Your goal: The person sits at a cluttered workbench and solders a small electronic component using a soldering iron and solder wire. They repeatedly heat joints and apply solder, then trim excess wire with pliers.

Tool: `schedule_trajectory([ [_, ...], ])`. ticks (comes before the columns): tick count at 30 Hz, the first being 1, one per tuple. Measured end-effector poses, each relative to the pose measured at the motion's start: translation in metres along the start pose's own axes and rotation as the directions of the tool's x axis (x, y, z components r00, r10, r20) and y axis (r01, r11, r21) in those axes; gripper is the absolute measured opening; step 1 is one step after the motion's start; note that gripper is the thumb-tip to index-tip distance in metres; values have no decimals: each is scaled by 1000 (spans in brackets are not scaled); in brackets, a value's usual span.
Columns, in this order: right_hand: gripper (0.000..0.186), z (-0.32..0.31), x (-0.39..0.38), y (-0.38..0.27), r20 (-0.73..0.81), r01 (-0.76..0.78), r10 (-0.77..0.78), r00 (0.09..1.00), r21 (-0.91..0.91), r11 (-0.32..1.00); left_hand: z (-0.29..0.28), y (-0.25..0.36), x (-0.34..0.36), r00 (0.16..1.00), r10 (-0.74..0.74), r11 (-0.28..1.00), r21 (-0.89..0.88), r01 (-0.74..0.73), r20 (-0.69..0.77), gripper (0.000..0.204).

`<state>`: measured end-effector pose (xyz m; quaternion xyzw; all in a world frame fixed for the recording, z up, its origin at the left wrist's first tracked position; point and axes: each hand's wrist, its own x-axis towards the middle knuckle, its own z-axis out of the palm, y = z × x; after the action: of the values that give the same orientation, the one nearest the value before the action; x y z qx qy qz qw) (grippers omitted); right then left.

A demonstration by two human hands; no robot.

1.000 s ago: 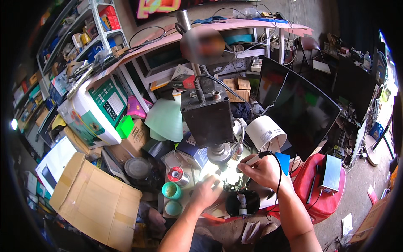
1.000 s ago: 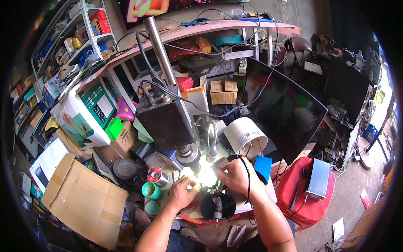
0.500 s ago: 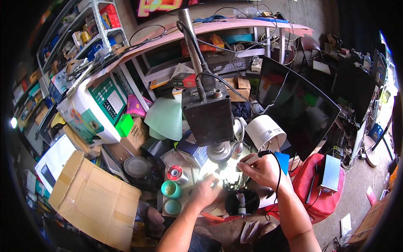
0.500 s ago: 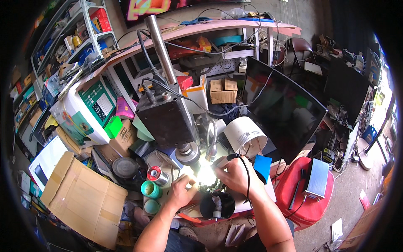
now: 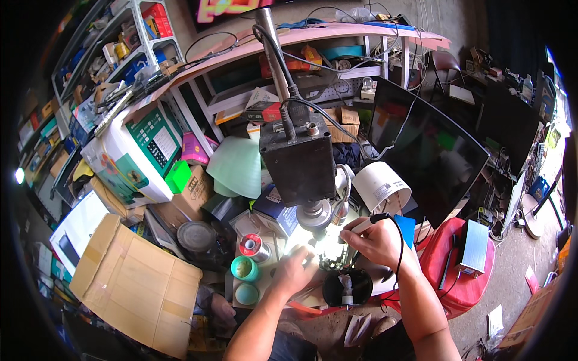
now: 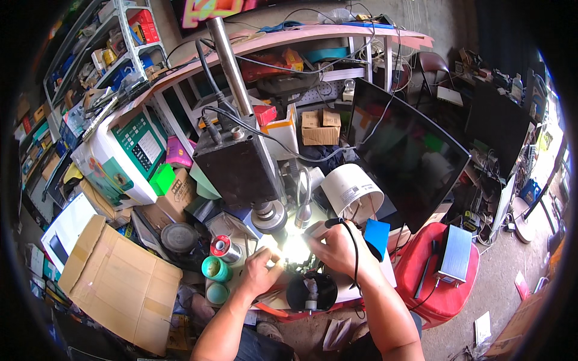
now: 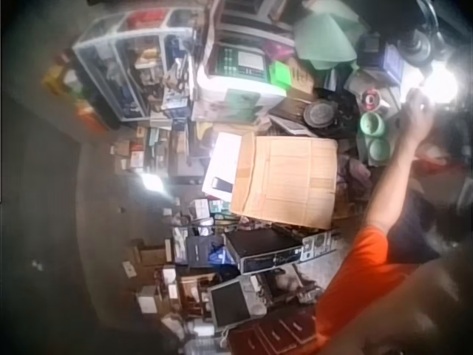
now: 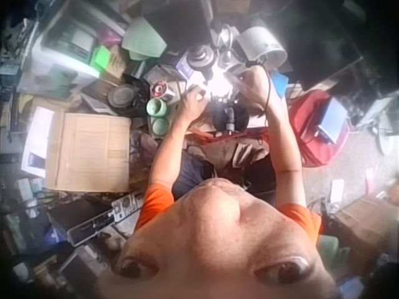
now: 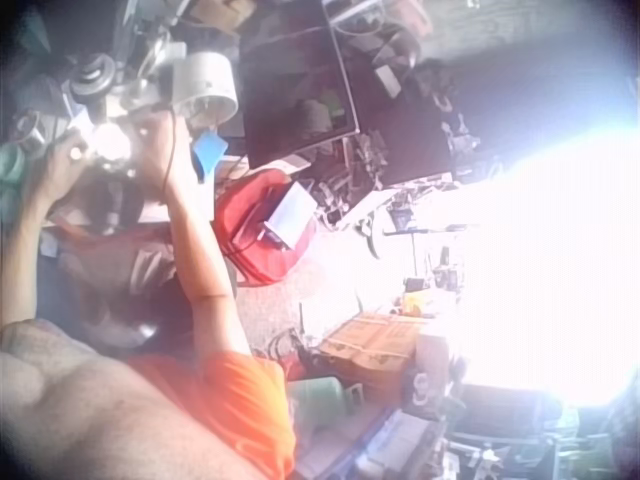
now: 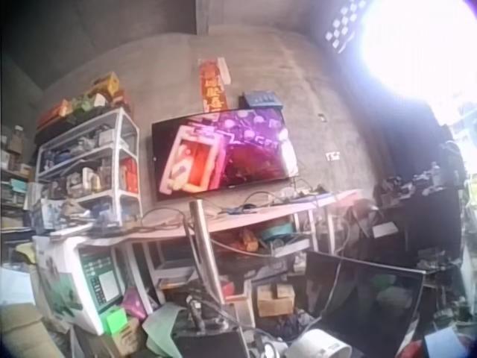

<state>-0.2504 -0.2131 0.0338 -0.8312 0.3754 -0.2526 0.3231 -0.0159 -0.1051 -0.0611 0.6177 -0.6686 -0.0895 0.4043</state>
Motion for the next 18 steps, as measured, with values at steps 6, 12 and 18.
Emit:
schedule_trajectory([
  [6, 24, -1, 0, 1, 3, 17, -16, 1000, -5, 1000, 0, 1, 1, 1000, 4, 1000, -3, -4, 0, 18],
  [12, 24, 1, 0, 4, 3, 4, -4, 1000, -16, 1000, 0, 1, 1, 1000, 10, 1000, -18, -10, 1, 18],
  [18, 24, 2, 1, 5, 13, -18, 18, 1000, -24, 1000, 0, 1, 1, 1000, -2, 1000, -14, 2, 5, 18],
])
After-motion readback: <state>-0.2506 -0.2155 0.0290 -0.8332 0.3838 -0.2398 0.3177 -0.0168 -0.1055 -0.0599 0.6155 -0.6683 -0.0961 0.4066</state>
